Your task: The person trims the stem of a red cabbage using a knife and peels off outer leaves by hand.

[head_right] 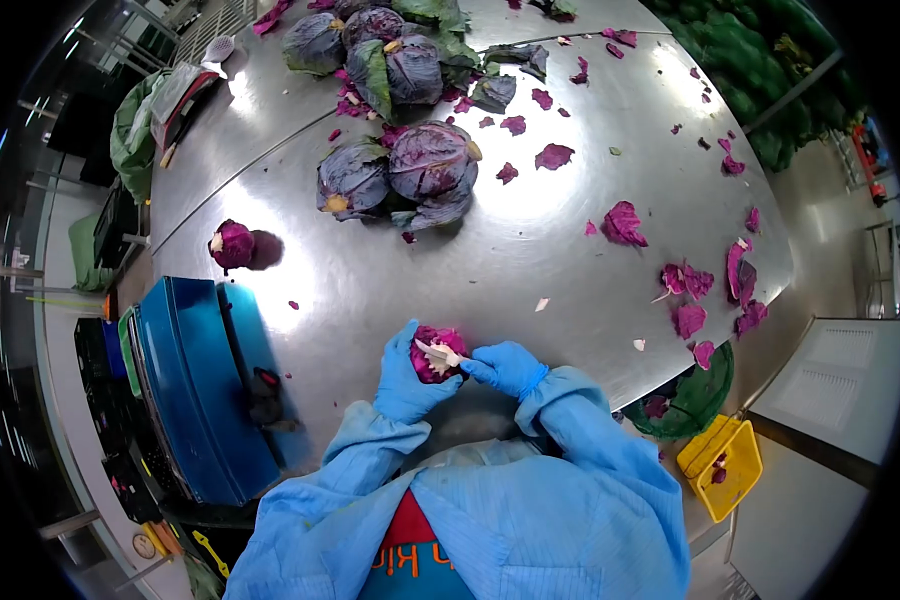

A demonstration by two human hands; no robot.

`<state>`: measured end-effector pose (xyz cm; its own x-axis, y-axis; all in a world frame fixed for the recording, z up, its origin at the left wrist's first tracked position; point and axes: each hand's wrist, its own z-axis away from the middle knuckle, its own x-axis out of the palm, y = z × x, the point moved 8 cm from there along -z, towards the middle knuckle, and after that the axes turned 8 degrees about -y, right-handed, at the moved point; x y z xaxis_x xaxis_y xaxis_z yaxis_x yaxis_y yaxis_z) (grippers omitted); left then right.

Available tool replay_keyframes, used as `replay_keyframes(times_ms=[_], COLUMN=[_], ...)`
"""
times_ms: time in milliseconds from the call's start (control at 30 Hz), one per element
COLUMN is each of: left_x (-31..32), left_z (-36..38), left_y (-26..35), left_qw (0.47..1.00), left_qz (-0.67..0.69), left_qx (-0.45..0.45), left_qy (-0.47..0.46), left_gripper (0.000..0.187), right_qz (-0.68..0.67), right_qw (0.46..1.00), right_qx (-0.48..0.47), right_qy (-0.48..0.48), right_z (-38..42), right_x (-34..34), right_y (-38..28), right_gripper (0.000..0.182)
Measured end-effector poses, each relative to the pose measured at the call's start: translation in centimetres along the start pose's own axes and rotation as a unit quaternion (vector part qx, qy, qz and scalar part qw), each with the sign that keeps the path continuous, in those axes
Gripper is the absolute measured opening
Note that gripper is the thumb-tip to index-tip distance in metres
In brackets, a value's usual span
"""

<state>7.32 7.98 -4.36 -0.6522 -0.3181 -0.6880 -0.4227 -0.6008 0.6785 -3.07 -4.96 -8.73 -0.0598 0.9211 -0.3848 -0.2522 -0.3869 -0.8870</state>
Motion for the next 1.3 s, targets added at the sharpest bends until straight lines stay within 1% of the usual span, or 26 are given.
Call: replay_keyframes(times_ms=[33,133,200,233,333,400,433,533,600,633,667,733,833,933,1000,1033,1100,1133,1200,1233,1300], left_x=[0.0,0.0,0.1,0.3,1.2,1.2,1.0,0.7,0.2,0.0,-0.2,-0.2,-0.1,0.1,0.2,0.4,0.7,0.8,0.6,0.7,1.2], left_z=[0.0,-0.2,-0.3,-0.3,-0.5,-0.8,-0.8,-0.6,-0.3,-0.4,-0.5,-0.4,-0.2,0.3,0.4,0.3,0.3,0.4,0.4,0.1,-0.2], left_y=[0.0,0.4,0.9,0.6,-0.2,-0.7,-0.6,0.0,1.0,1.2,1.4,1.4,1.5,2.2,2.7,2.9,3.5,3.7,4.2,4.5,4.8], left_qw=[1.000,1.000,0.999,0.999,0.998,0.996,0.997,0.998,0.996,0.997,0.997,0.997,0.997,0.996,0.994,0.994,0.992,0.990,0.984,0.983,0.979], left_qz=[-0.004,-0.020,-0.034,-0.021,0.013,0.022,0.017,-0.014,-0.054,-0.057,-0.059,-0.063,-0.061,-0.057,-0.076,-0.091,-0.122,-0.130,-0.147,-0.156,-0.175], left_qx=[-0.005,-0.020,-0.027,-0.035,-0.060,-0.077,-0.071,-0.061,-0.064,-0.056,-0.048,-0.040,-0.048,-0.067,-0.076,-0.062,-0.032,-0.052,-0.090,-0.086,-0.087], left_qy=[0.001,0.007,0.003,-0.003,-0.026,-0.042,-0.038,-0.020,0.008,0.001,-0.009,-0.016,-0.001,0.008,0.000,0.004,0.011,-0.006,-0.039,-0.044,-0.061], left_gripper=[0.107,0.106,0.106,0.108,0.112,0.112,0.112,0.110,0.106,0.107,0.107,0.107,0.108,0.107,0.107,0.107,0.106,0.105,0.104,0.104,0.103], right_qz=[-0.023,0.014,0.019,0.021,0.000,0.082,0.123,0.241,0.135,0.080,0.005,-0.143,-0.060,-0.102,0.002,0.054,-0.041,-0.088,-0.022,0.011,0.060], right_qw=[1.000,0.999,0.995,0.992,0.983,0.984,0.982,0.961,0.979,0.984,0.988,0.977,0.986,0.974,0.994,0.995,0.994,0.987,0.994,0.995,0.989], right_qx=[0.001,0.030,0.079,0.104,0.168,0.147,0.135,0.087,0.071,0.063,0.083,0.122,0.107,-0.002,0.038,0.058,0.098,0.116,0.082,0.066,0.087], right_qy=[-0.017,-0.022,-0.056,-0.073,-0.079,-0.054,-0.041,0.104,0.133,0.146,0.131,0.099,0.112,0.200,0.104,0.054,-0.029,-0.067,-0.070,-0.077,-0.100], right_z=[-0.3,-0.8,-1.0,-1.0,-0.6,-0.9,-1.0,-0.4,-0.1,0.0,0.1,0.4,0.8,-0.5,-1.1,-1.5,-2.6,-2.8,-3.0,-3.0,-2.7], right_x=[0.1,-0.1,0.1,0.1,-0.3,-0.5,-0.4,-1.5,-0.7,-0.6,-0.2,0.1,-1.3,-3.5,-4.0,-4.1,-3.8,-3.4,-3.9,-4.1,-3.9], right_y=[0.0,0.1,0.3,0.3,-0.6,-0.8,-0.8,-1.6,-0.7,-0.3,0.7,1.0,-0.6,-4.0,-5.0,-5.1,-3.8,-3.3,-3.7,-4.1,-4.9], right_gripper=[0.047,0.054,0.058,0.060,0.063,0.059,0.058,0.052,0.047,0.045,0.043,0.041,0.038,0.038,0.038,0.039,0.042,0.044,0.041,0.040,0.037])
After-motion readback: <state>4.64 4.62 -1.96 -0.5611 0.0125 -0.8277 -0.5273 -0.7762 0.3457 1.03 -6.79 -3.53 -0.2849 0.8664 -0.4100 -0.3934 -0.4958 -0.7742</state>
